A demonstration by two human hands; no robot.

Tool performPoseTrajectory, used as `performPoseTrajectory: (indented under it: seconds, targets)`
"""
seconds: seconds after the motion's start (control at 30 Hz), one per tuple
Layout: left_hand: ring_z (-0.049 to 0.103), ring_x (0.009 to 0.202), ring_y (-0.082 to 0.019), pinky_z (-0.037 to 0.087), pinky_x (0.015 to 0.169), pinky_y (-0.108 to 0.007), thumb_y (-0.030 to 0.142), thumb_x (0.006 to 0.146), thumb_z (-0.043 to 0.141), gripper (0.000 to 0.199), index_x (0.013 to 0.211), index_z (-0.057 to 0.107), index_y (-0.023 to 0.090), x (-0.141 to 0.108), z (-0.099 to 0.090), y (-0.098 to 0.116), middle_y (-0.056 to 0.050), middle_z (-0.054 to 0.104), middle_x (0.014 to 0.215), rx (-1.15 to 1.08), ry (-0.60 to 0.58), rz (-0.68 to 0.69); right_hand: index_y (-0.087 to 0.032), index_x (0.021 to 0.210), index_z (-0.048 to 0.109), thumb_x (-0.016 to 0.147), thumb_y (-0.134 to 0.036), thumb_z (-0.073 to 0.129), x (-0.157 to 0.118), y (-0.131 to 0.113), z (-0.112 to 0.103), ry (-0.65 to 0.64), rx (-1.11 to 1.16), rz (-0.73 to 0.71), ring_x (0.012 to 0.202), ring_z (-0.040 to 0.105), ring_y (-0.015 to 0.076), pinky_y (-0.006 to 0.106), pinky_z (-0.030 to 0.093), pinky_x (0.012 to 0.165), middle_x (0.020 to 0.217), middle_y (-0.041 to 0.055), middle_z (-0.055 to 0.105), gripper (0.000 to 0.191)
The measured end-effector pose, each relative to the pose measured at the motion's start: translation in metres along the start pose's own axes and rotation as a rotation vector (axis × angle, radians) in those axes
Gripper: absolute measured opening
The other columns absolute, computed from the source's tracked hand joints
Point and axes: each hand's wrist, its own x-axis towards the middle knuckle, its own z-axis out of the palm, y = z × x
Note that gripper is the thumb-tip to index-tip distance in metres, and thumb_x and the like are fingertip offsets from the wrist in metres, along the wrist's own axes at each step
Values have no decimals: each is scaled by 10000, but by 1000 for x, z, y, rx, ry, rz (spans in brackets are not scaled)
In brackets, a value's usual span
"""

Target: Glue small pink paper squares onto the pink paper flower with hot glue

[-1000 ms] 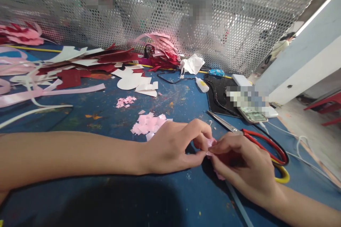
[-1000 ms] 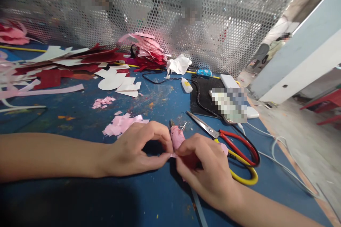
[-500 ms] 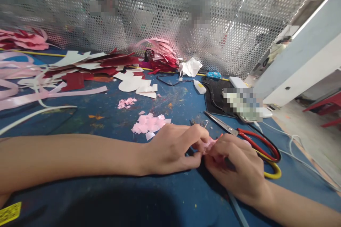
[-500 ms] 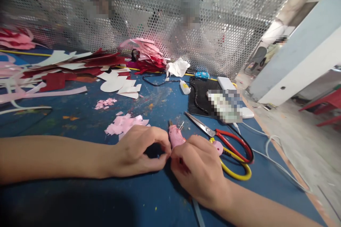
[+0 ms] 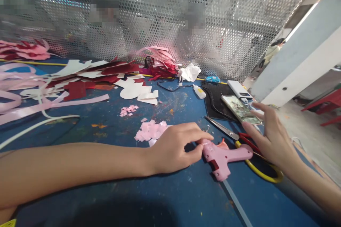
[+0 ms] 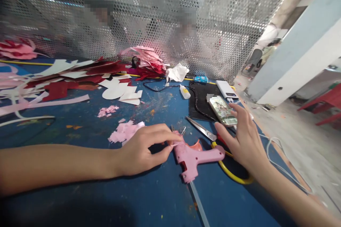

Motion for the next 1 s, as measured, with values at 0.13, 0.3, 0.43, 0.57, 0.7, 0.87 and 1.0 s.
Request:
performPoseTrajectory:
  seconds: [0.13,0.3,0.43,0.57,0.7,0.87,1.0]
  targets:
    - [609,830,-135,488,779,-248,148,878,478,253,1064,648,154,0,0,0,-69,668,944,15,-12,20,-217,1269,415,822,-601,446,5,3,2,66,-21,-24,1084,544,345,523,407,939,1206,149,543,590]
    - [594,798,-121,477,736,-225,145,862,490,214,1032,619,162,0,-1,0,-37,653,885,23,-29,-9,-214,1226,431,835,-585,437,6,4,7,11,-97,-19,1042,521,351,516,398,932,1188,142,561,539]
    - [596,800,-114,470,718,-210,135,837,515,201,1028,563,172,-1,0,0,-15,650,860,12,-43,-27,-186,1234,446,775,-666,448,8,6,14,-37,-204,8,1125,473,387,539,383,950,1178,146,576,664]
    - [605,806,-115,468,725,-215,133,830,516,192,1011,538,193,-2,0,0,-6,655,860,16,-51,-16,-204,1206,474,776,-670,454,10,8,19,-106,-249,19,1145,473,383,568,378,929,1139,140,596,634]
    - [615,813,-121,472,725,-225,135,825,509,208,1023,519,198,-1,0,-1,-8,663,871,12,-63,-16,-214,1197,471,789,-661,474,8,7,17,-59,-233,-24,1144,468,394,610,360,912,1147,147,589,605]
    - [624,826,-126,478,718,-227,145,829,513,209,1030,512,201,-1,0,-2,-10,668,880,1,-70,-31,-214,1213,465,797,-617,508,8,12,18,28,-206,-68,1118,466,404,604,379,880,1145,151,578,581]
    - [630,830,-124,481,713,-225,144,823,527,235,1048,499,207,-2,1,-2,-5,670,892,-14,-71,-56,-219,1141,499,812,-561,526,9,11,12,89,-174,-121,1077,502,382,578,397,873,1084,125,597,476]
